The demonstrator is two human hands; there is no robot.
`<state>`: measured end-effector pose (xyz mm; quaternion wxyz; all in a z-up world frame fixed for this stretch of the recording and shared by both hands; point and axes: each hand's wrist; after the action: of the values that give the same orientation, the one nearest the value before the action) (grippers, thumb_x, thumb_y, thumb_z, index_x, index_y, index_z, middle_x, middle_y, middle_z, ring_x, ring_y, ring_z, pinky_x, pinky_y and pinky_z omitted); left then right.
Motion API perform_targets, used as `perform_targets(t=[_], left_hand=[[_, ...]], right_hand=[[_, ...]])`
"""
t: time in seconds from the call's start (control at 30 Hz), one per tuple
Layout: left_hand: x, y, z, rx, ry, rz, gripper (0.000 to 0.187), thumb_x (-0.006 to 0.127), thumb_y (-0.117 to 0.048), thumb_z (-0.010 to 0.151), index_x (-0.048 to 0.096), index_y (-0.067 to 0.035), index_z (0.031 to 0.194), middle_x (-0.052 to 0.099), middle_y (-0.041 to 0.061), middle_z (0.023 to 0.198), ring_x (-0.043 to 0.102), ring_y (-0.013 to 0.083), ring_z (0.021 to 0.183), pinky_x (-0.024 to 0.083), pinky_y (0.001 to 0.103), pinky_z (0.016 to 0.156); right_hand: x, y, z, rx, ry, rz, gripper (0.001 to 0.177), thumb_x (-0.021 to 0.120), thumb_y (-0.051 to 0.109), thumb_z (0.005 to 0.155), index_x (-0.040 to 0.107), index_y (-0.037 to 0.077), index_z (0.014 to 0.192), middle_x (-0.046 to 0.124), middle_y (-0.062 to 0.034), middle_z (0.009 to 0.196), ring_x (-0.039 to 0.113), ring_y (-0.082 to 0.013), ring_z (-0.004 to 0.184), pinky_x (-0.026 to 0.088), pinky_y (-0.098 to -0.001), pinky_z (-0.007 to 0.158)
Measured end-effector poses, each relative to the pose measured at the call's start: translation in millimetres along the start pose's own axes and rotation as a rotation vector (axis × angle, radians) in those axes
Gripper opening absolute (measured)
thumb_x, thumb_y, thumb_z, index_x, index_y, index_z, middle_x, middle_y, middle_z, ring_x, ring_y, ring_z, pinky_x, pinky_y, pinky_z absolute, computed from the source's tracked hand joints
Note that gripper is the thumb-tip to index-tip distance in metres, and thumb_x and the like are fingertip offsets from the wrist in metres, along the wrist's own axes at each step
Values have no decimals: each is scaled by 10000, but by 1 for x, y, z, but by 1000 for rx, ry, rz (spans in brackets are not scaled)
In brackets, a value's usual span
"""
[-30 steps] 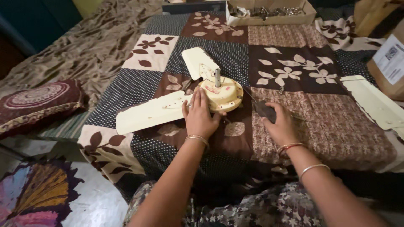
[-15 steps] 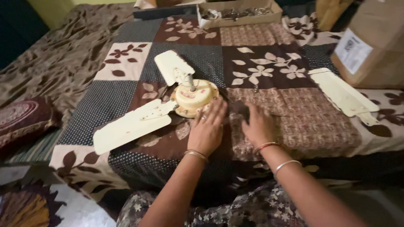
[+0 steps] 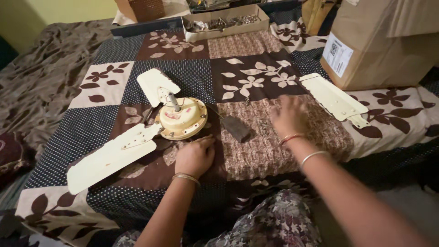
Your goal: The person attaches fan blades to the motor housing of an electric fan using a screwdriver. They align each blade, insert screws, and tighten them, repeating the process for multiple blades.
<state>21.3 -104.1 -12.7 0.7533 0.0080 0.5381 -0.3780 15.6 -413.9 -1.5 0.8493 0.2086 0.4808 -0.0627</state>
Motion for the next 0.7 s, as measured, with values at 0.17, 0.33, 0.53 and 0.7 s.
perform_targets(t=[0.17,0.33,0.53,0.7], left_hand=[[-4,-4,0,23,-44,11,261,643,-262,862,781,-171,1064,753,5,1167,727,251,967,583,395,796],[-6,-6,-2,39,-103,44,246,658,-267,870,783,-175,1060,765,22,1102,725,266,922,577,398,808],[-8,-7,-1,42,-107,57,251,678,-264,853,778,-151,1054,767,42,1055,718,286,868,555,408,816],[-8,-6,-1,38,-123,53,236,683,-269,869,781,-142,1042,766,57,1036,711,297,881,548,415,829]], right_hand=[[-25,-74,37,318,187,-100,784,682,504,898,452,24,1473,303,-263,1606,259,-483,1486,327,-610,1149],[-42,-134,51,483,388,-201,1140,777,699,723,301,78,1551,135,-260,1638,143,-451,1517,262,-596,1177],[-33,-194,81,476,558,-118,1344,855,660,464,410,126,1615,519,-285,1577,534,-476,1444,478,-548,1186],[-18,-211,89,452,460,-226,1351,936,652,473,337,204,1598,430,-308,1530,434,-491,1406,393,-617,1119]])
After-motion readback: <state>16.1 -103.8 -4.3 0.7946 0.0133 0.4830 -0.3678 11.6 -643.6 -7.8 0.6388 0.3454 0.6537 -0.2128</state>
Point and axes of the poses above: each hand's wrist, its own z-axis towards the middle knuckle, its own x-axis out of the palm, y = z × x
